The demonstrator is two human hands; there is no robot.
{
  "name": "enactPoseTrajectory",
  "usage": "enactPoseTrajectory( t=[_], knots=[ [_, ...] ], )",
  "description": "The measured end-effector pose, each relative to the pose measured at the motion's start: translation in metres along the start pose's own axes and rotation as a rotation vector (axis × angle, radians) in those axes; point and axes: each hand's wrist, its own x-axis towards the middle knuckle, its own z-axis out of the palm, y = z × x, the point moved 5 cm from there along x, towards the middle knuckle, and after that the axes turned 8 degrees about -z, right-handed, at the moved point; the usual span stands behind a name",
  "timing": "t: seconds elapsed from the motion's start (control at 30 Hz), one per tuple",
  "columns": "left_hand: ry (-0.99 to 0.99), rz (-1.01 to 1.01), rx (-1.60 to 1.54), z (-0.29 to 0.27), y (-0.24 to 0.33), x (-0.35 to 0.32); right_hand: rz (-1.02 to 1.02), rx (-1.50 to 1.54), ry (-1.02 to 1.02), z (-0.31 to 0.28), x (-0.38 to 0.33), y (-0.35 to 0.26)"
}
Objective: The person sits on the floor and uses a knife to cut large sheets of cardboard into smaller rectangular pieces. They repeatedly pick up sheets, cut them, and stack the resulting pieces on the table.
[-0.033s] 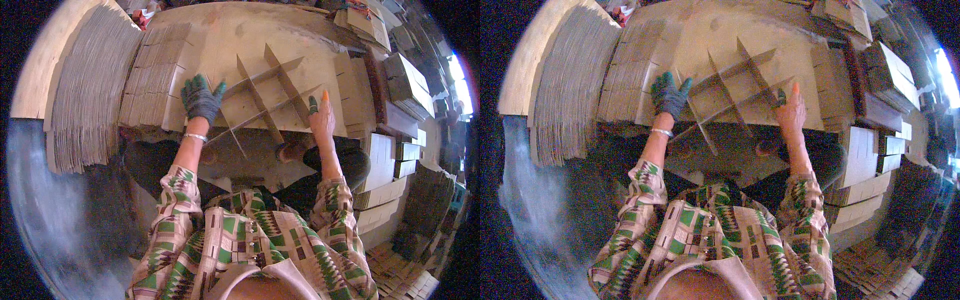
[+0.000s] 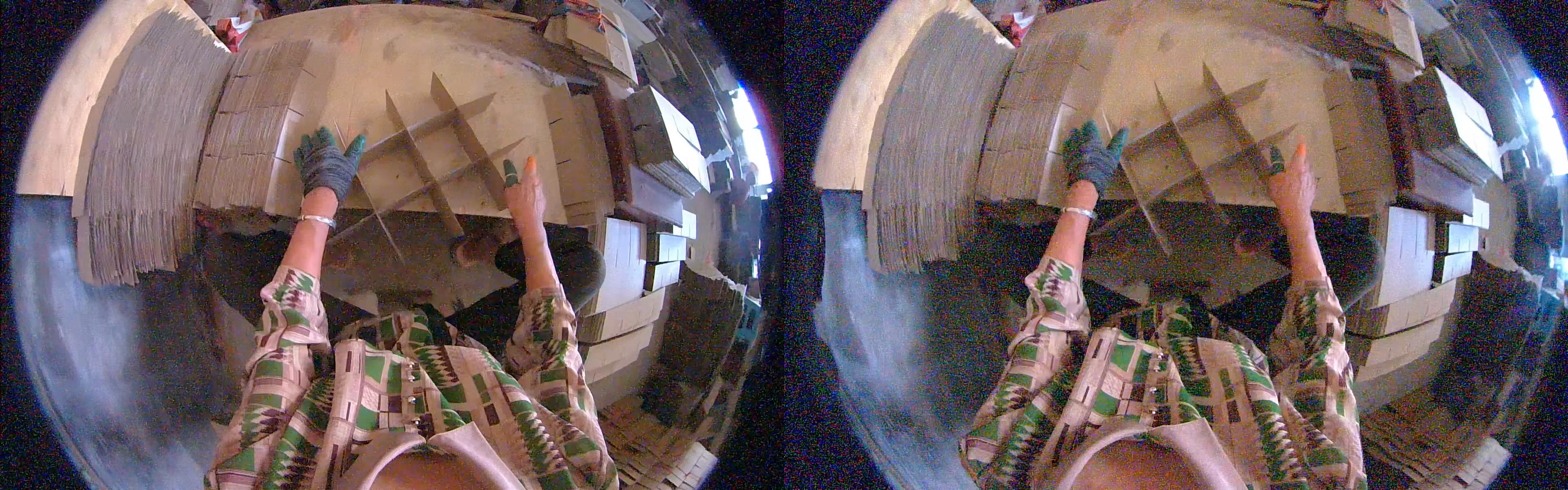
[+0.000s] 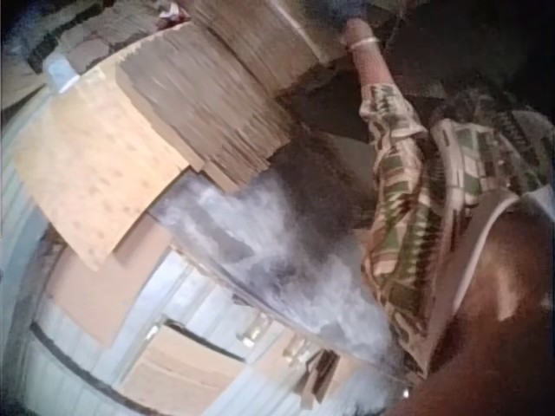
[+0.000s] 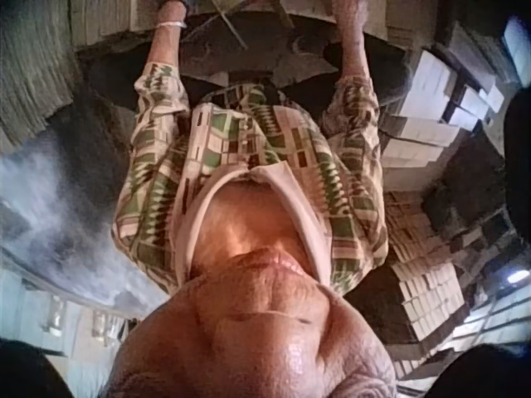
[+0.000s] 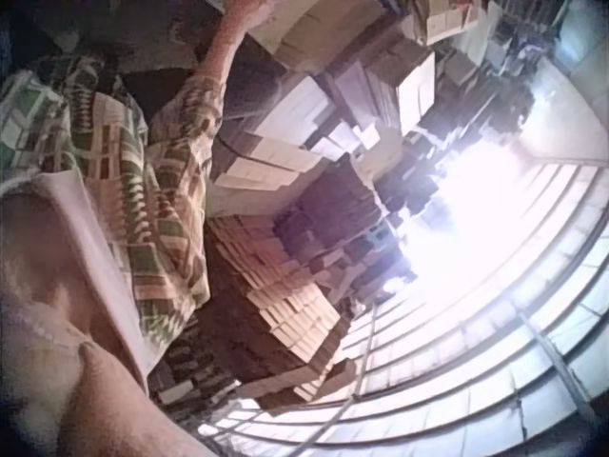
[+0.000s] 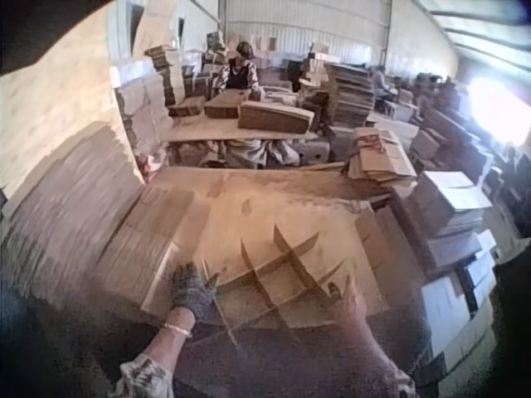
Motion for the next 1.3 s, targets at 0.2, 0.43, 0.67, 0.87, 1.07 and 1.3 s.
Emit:
enactPoseTrajectory(
  t=[0.2, 0.43, 0.67, 0.87, 1.07, 1.3],
  knots=[
    [-0.631, 0.254, -0.329, 0.03, 0.087, -0.066, -0.003, 0.544, -0.218, 0.095, -0.018, -0.061],
    [-0.508, -0.139, -0.678, 0.007, -0.017, -0.017, 0.156, 0.046, -0.614, -0.013, 0.028, -0.092],
    [0.63, 0.01, 0.054, -0.29, -0.107, 0.077, 0.127, -0.786, 0.018, -0.1, 0.051, 0.2],
    [0.575, -0.376, 0.662, -0.395, -0.23, 0.111, 0.173, -0.72, -0.188, -0.08, 0.065, 0.235],
    [-0.007, -0.36, 0.369, -0.277, -0.377, 0.173, 0.185, -0.336, 0.043, -0.083, 0.069, 0.192],
    [0.07, -0.158, 0.511, -0.132, -0.18, 0.071, -0.079, -0.114, -0.187, -0.004, 0.024, 0.075]
  ],
)
